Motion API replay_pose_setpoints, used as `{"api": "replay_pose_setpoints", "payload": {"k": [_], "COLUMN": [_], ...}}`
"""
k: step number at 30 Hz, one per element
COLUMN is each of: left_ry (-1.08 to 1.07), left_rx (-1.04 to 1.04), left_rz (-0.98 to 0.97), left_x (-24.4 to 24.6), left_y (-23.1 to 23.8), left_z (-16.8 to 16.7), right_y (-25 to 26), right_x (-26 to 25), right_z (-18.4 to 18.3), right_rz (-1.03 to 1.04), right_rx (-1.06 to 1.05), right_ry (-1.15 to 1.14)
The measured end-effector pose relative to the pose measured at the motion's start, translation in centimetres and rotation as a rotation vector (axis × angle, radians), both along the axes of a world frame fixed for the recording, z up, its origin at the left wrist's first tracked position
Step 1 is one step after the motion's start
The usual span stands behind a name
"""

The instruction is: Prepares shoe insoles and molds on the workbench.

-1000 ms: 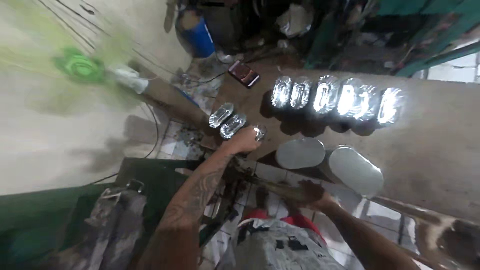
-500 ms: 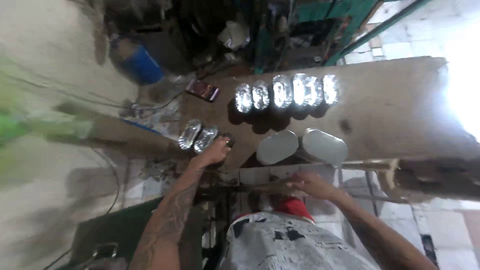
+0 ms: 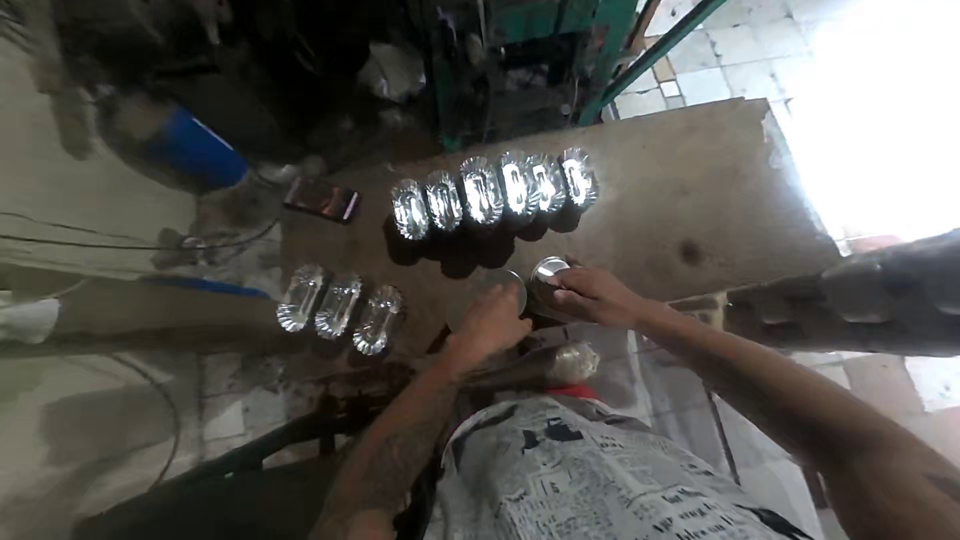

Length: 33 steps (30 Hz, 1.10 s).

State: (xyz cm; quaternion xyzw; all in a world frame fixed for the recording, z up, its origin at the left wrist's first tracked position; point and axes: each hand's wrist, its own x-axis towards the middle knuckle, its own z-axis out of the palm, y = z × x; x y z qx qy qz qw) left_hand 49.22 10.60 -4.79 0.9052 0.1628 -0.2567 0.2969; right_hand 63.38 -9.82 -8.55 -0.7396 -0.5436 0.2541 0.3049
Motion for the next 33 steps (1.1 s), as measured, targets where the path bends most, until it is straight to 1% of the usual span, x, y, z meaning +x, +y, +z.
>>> {"api": "replay_pose_setpoints", "payload": {"k": [2, 4, 5, 7, 9, 11, 12, 14, 16, 17, 18, 19, 20, 21, 22, 23, 24, 25, 27, 28, 29, 30, 31, 32, 33], "left_ry": [-0.011, 0.057, 0.108, 0.153, 0.189, 0.147, 0.108, 0.0, -0.19, -0.346, -0.513, -0.631, -0.702, -0.694, -0.639, -0.558, -0.481, -0.446, -0.518, -0.596, -0.66, -0.689, -0.666, -0.58, -0.424], "left_rx": [-0.152, -0.424, -0.521, -0.654, -0.719, -0.704, -0.657, -0.474, -0.224, -0.196, -0.285, -0.477, -0.668, -0.814, -0.9, -0.954, -1.015, -1.085, -1.287, -1.361, -1.4, -1.428, -1.405, -1.309, -1.165], "left_rz": [-0.097, -0.198, -0.229, -0.232, -0.215, -0.196, -0.192, -0.17, -0.141, -0.077, 0.051, 0.254, 0.509, 0.73, 0.895, 1.023, 1.114, 1.197, 1.353, 1.416, 1.436, 1.443, 1.42, 1.345, 1.174], "left_x": [0.8, 1.9, 2.4, 3.0, 3.1, 3.1, 3.0, 2.1, -0.8, -3.1, -5.6, -8.0, -9.9, -11.4, -12.6, -13.7, -14.9, -16.1, -18.1, -18.6, -18.8, -18.4, -17.9, -17.3, -16.7], "left_y": [1.7, 4.4, 5.4, 6.6, 7.0, 6.9, 6.7, 5.5, 4.0, 3.5, 3.1, 2.7, 1.9, 1.3, 0.8, 0.4, 0.2, 0.0, -0.5, -1.3, -2.3, -3.1, -3.6, -3.9, -3.8], "left_z": [-1.7, -1.6, -1.5, -1.8, -1.9, -1.7, -1.5, -0.5, 1.3, 2.4, 3.1, 3.6, 3.9, 4.0, 3.8, 3.4, 3.1, 2.8, 2.0, 1.1, -0.1, -1.3, -3.0, -5.3, -8.5], "right_y": [-0.2, -0.2, -0.3, -0.3, -0.4, -0.2, -0.1, 0.2, 0.4, 0.6, 0.8, 1.3, 2.2, 3.4, 4.9, 6.1, 6.8, 7.0, 6.6, 6.2, 5.9, 5.7, 5.3, 4.3, 2.5], "right_x": [0.3, 0.6, 0.6, 0.6, -0.2, -0.7, -0.9, -1.7, -3.7, -5.1, -6.5, -8.2, -10.3, -12.5, -14.7, -16.7, -18.1, -19.0, -19.1, -19.1, -19.2, -19.4, -19.3, -18.7, -17.7], "right_z": [-0.4, -0.7, -0.8, -1.2, -2.0, -2.4, -2.4, -1.7, 1.0, 2.7, 4.4, 5.3, 6.0, 6.4, 6.6, 6.7, 6.6, 6.5, 5.8, 5.4, 4.7, 3.9, 2.7, 1.0, -1.0], "right_rz": [0.019, 0.021, 0.022, 0.007, -0.052, -0.08, -0.075, -0.055, -0.119, -0.192, -0.269, -0.347, -0.423, -0.508, -0.589, -0.642, -0.63, -0.577, -0.369, -0.274, -0.229, -0.239, -0.272, -0.28, -0.206], "right_rx": [0.024, 0.05, 0.061, 0.088, 0.14, 0.147, 0.117, -0.006, -0.087, -0.02, 0.088, 0.213, 0.318, 0.389, 0.404, 0.359, 0.282, 0.19, 0.068, 0.063, 0.068, 0.067, 0.053, 0.015, -0.057], "right_ry": [0.022, 0.033, 0.038, 0.031, -0.001, -0.067, -0.13, -0.298, -0.377, -0.36, -0.255, -0.068, 0.223, 0.553, 0.813, 0.966, 1.067, 1.138, 1.251, 1.325, 1.381, 1.393, 1.325, 1.135, 0.85]}}
